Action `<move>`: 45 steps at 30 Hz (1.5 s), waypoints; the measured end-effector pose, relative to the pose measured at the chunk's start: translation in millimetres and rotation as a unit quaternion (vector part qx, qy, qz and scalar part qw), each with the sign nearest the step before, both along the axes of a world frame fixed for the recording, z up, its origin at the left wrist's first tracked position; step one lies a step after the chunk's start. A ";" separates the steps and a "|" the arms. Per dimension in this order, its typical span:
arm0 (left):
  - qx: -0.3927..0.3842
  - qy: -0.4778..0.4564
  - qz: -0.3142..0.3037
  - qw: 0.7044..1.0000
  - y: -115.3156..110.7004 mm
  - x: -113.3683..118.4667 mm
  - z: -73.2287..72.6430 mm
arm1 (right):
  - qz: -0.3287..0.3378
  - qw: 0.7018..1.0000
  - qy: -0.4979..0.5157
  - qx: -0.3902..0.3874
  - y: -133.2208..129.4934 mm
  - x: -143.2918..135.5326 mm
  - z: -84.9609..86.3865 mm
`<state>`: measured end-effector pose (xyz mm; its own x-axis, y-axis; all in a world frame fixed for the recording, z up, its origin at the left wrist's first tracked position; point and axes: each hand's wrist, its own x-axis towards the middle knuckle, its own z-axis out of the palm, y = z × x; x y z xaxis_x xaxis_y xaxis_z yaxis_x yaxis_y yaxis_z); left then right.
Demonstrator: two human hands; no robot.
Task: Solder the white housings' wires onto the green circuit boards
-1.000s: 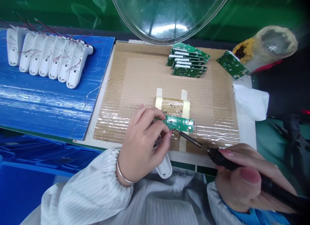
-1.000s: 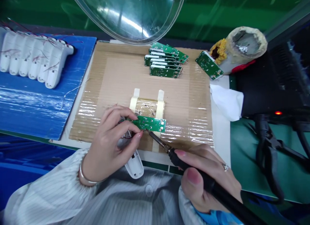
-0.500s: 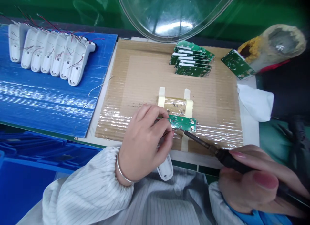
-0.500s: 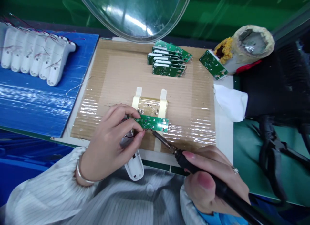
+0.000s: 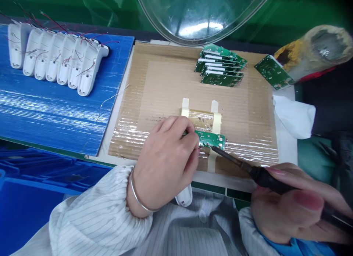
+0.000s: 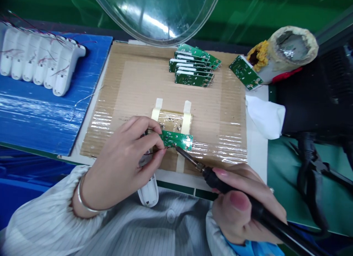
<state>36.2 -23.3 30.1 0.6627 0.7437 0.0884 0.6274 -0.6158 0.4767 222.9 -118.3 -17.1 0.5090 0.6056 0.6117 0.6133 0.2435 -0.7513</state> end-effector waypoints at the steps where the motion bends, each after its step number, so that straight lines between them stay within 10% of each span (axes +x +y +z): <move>1: 0.001 0.003 -0.001 1.000 -0.1 -0.2 0.4 | -0.027 0.999 0.014 0.028 2.5 -2.6 -1.9; 18: 0.008 0.001 0.000 1.000 -1.2 -0.7 -2.1 | -0.027 0.999 -0.036 0.003 8.2 -6.5 1.1; 32: 0.063 -0.018 0.052 0.997 -17.4 -11.6 -0.7 | -0.167 0.965 0.196 0.052 13.7 11.6 -2.6; 45: -0.127 -0.224 0.100 0.961 -28.6 -34.4 -25.7 | -0.112 0.978 0.176 -0.026 8.9 6.6 13.9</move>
<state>1.8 -51.9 4.5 0.4411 0.8879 0.1308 0.4185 -0.3324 0.8452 229.5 -109.4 -3.2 0.8058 0.4802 0.3464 0.3479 0.0894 -0.9333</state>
